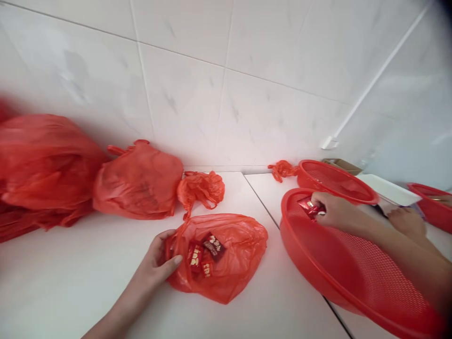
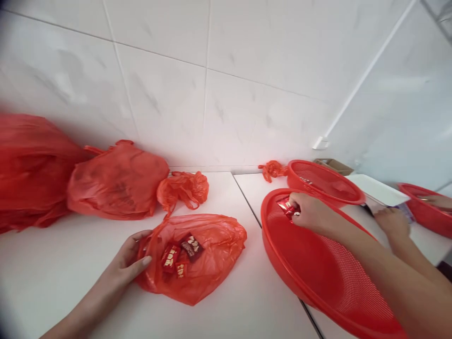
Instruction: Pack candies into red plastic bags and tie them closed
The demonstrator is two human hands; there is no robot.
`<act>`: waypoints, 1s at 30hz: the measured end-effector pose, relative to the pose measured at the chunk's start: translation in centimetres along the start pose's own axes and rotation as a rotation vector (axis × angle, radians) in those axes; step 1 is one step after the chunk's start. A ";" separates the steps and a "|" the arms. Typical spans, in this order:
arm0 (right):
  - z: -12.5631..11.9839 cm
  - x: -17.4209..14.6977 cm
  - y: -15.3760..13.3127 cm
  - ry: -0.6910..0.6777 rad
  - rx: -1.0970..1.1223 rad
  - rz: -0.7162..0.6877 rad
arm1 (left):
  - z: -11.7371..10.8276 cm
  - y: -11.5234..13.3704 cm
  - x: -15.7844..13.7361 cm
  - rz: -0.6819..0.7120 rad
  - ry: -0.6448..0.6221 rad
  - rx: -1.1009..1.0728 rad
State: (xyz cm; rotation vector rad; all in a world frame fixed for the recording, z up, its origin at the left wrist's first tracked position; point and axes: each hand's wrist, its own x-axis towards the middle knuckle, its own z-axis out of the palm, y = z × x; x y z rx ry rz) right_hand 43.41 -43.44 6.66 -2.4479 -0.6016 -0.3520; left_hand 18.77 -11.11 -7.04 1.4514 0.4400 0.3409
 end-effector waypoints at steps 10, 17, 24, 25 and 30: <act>5.3 -3.2 -13.8 -0.712 -0.214 -0.547 | 0.1 0.2 -0.5 0.029 -0.056 -0.088; 6.9 -4.1 -13.0 -0.559 -0.120 -0.284 | -0.6 -0.1 -0.4 0.033 -0.112 -0.129; 11.0 -11.8 -7.3 -0.280 0.425 0.183 | -0.9 -1.1 -0.1 0.079 -0.127 -0.188; 11.9 -12.6 -6.6 -0.254 0.492 0.257 | -0.9 -1.2 -0.1 0.079 -0.121 -0.200; 14.6 -13.0 -4.6 -0.219 1.023 0.595 | -0.8 -0.2 -0.8 -0.013 -0.069 -0.263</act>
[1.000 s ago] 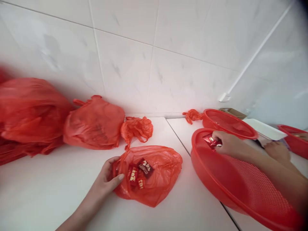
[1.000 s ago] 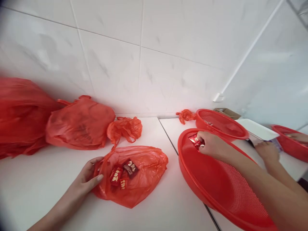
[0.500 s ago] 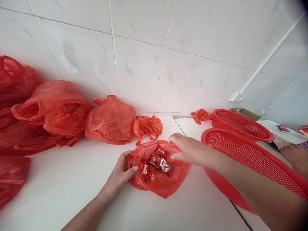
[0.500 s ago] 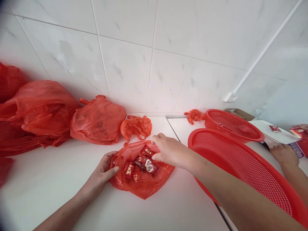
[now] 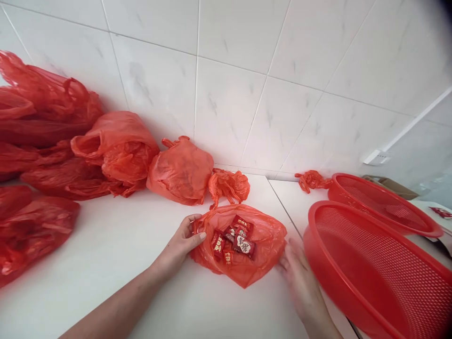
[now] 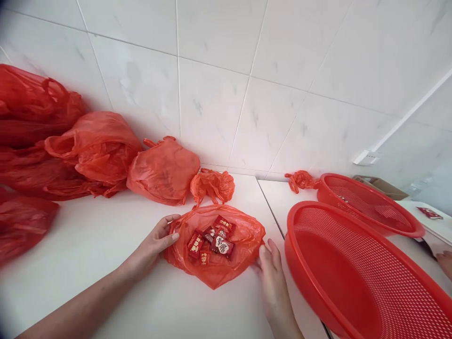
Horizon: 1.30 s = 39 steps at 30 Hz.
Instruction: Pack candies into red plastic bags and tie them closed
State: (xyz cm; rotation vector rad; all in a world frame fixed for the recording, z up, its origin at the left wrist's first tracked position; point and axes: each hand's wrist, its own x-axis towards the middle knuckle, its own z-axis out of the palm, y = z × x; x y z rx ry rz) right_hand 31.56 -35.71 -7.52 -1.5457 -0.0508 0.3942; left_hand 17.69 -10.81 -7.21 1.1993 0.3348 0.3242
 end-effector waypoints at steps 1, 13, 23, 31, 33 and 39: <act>-0.1 0.6 -0.1 -0.054 0.140 0.050 | 0.2 0.6 -0.2 -0.022 0.011 -0.003; 2.6 2.4 -4.4 -0.432 0.196 0.189 | 1.2 7.9 -0.5 0.091 -0.055 0.361; 3.2 2.1 -5.6 -0.327 -0.001 -0.087 | 1.3 6.4 -0.9 0.110 0.091 0.824; 2.2 2.6 -11.1 0.204 -0.667 -0.487 | 1.6 11.3 0.0 0.370 0.419 0.797; 2.0 2.7 -12.3 0.282 -0.560 -0.525 | 2.1 12.7 -0.1 0.456 0.479 0.920; 2.1 3.6 -14.9 0.288 -0.042 -0.531 | 3.3 15.9 -0.6 0.620 0.609 1.000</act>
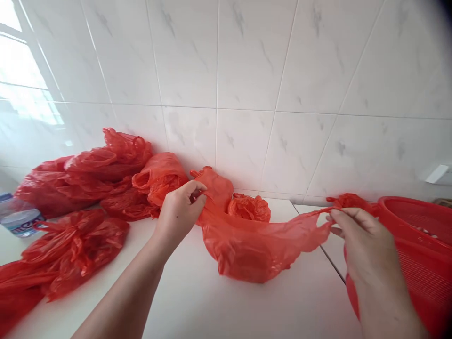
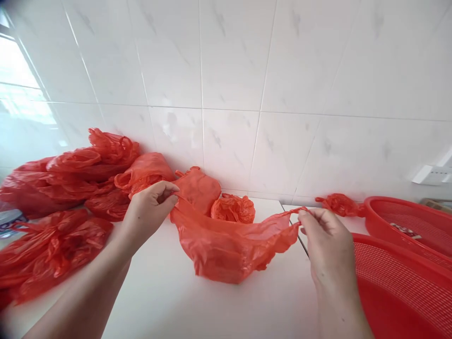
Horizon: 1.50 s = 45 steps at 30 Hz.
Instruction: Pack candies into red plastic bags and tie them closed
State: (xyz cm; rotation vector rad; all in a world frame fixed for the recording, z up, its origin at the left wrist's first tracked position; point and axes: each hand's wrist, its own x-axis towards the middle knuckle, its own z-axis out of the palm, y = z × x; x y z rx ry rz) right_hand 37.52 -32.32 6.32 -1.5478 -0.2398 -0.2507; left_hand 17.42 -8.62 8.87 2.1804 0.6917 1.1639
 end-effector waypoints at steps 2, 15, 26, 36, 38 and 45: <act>0.4 0.3 -0.5 -0.080 0.323 -0.019 | -0.3 0.8 0.4 -0.099 -0.099 -0.303; 3.6 -5.2 -2.7 -0.735 0.325 0.150 | 3.4 4.9 -1.6 0.172 -0.403 -0.621; 6.1 -5.6 -1.5 -0.939 0.135 0.211 | 6.0 5.0 -2.4 0.347 -0.189 -0.357; 4.7 -3.3 -0.3 -1.164 0.206 0.104 | 7.7 2.3 -3.3 0.215 -0.314 -0.356; 4.2 -2.7 0.1 -1.223 0.292 0.072 | 8.0 2.0 -3.5 0.026 -0.415 -0.567; 4.1 -2.6 -0.4 -1.172 0.003 0.040 | 8.7 1.7 -4.1 -0.181 -0.504 -0.792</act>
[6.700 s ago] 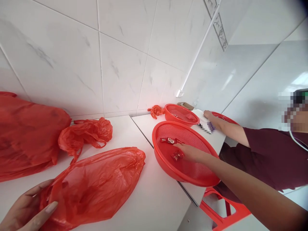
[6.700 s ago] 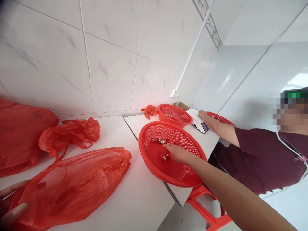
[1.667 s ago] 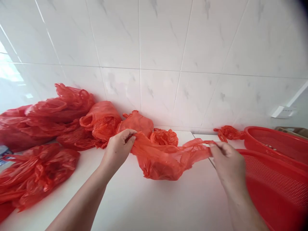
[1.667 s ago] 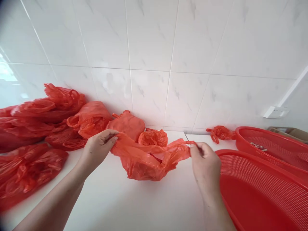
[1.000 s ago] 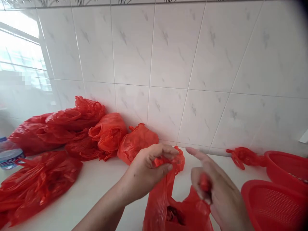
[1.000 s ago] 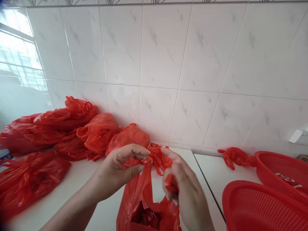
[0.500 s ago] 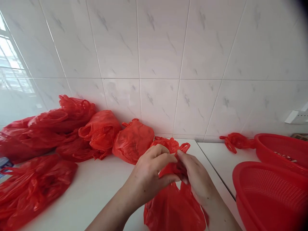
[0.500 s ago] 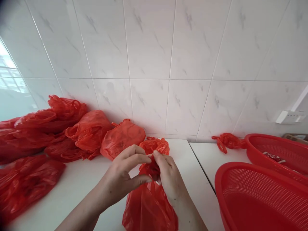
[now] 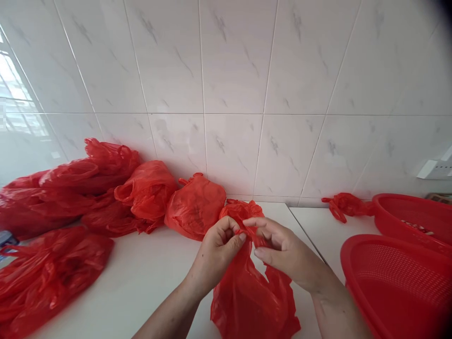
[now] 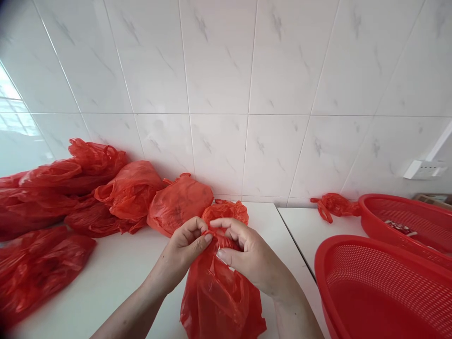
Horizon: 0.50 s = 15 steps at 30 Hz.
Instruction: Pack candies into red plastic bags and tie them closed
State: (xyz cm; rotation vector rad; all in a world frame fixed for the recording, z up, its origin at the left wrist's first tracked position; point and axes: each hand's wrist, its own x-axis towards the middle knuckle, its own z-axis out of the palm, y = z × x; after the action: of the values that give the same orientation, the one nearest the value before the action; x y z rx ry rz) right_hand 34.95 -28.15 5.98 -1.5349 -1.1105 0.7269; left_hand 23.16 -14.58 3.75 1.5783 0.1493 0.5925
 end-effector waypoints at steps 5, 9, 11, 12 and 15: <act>0.9 1.1 0.5 0.270 -0.283 0.037 | 0.4 0.4 -0.2 0.059 0.075 0.294; 0.5 1.0 0.4 0.212 -0.228 0.067 | 0.2 0.2 -0.3 0.103 0.092 0.514; 0.1 0.7 0.3 0.164 -0.124 0.032 | -0.1 0.0 -0.4 0.165 0.074 0.592; -0.2 0.7 0.4 0.145 -0.079 0.002 | -0.3 0.0 -0.6 0.219 0.063 0.628; -0.7 1.2 1.1 0.225 -0.026 -0.016 | -0.7 0.5 -1.8 0.395 -0.008 0.742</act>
State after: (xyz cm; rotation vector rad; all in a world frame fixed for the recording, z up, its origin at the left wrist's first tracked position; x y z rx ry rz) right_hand 36.36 -27.34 5.23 -1.5849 -0.9660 0.5164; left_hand 21.25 -14.83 3.68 2.3581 0.0489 0.9010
